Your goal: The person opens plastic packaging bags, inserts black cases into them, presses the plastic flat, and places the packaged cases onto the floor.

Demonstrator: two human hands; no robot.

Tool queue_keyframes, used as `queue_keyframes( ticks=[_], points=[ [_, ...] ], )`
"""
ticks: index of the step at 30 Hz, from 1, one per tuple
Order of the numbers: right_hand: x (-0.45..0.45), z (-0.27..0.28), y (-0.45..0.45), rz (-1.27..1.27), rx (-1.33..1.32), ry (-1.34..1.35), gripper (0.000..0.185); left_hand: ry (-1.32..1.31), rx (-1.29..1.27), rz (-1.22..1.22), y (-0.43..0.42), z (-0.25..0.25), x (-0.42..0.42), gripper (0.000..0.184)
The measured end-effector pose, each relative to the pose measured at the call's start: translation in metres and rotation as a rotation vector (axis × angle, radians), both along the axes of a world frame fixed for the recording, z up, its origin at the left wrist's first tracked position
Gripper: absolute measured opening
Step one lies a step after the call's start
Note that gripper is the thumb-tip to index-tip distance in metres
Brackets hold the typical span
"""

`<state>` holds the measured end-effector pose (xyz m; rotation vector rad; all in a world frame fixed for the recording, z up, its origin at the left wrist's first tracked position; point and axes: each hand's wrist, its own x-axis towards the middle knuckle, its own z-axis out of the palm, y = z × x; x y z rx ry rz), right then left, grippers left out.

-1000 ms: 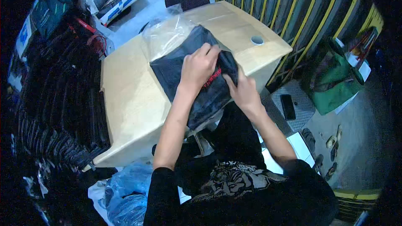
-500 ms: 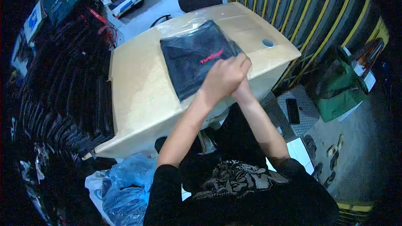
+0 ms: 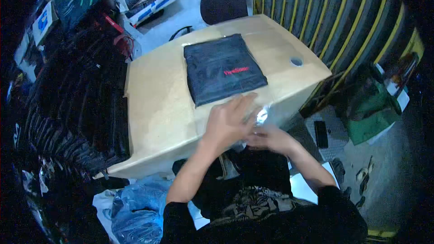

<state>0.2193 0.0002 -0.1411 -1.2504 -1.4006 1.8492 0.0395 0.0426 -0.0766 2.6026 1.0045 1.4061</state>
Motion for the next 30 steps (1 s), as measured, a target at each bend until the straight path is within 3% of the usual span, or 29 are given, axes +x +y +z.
queue_keyframes(
  ticks=[2,4,5,7,9,11,12,14,16,17,22,30],
  points=[
    [0.021,0.060,-0.015,0.863,0.262,-0.267,0.044,0.026,-0.210,0.195,0.036,0.010,-0.029,0.029],
    [0.039,0.078,0.012,0.956,0.503,-0.023,0.049,0.107,-0.300,0.375,0.083,0.017,-0.048,0.032],
    [0.045,0.082,0.039,0.710,0.821,-0.225,0.048,0.065,-0.187,0.389,0.117,0.008,-0.056,0.034],
    [0.009,0.123,0.102,-0.044,0.633,-0.057,0.038,0.097,-0.229,0.477,0.178,0.002,-0.058,0.044],
    [-0.004,0.098,0.220,-0.158,1.034,-0.190,0.042,0.144,-0.259,0.551,0.237,-0.009,-0.056,0.048],
    [-0.015,0.077,0.316,-0.162,1.032,-0.682,0.054,0.200,-0.286,0.618,0.279,-0.027,-0.057,0.054],
    [-0.018,0.044,0.368,-0.219,1.034,-0.738,0.064,0.229,-0.302,0.642,0.298,-0.032,-0.058,0.056],
    [-0.037,0.041,0.383,-0.161,1.005,-1.088,0.064,0.328,-0.474,0.738,0.320,-0.033,-0.058,0.061],
    [-0.045,0.020,0.396,-0.164,0.852,-0.996,0.066,0.299,-0.523,0.744,0.331,-0.045,-0.062,0.061],
    [-0.042,0.002,0.406,-0.112,0.894,-1.071,0.068,0.317,-0.559,0.731,0.336,-0.058,-0.064,0.060],
    [-0.056,0.029,0.356,-0.120,0.797,-1.251,0.065,0.296,-0.597,0.686,0.330,-0.075,-0.069,0.054],
    [-0.054,0.012,0.365,-0.166,0.863,-1.157,0.066,0.309,-0.617,0.723,0.330,-0.079,-0.070,0.054]
  ],
)
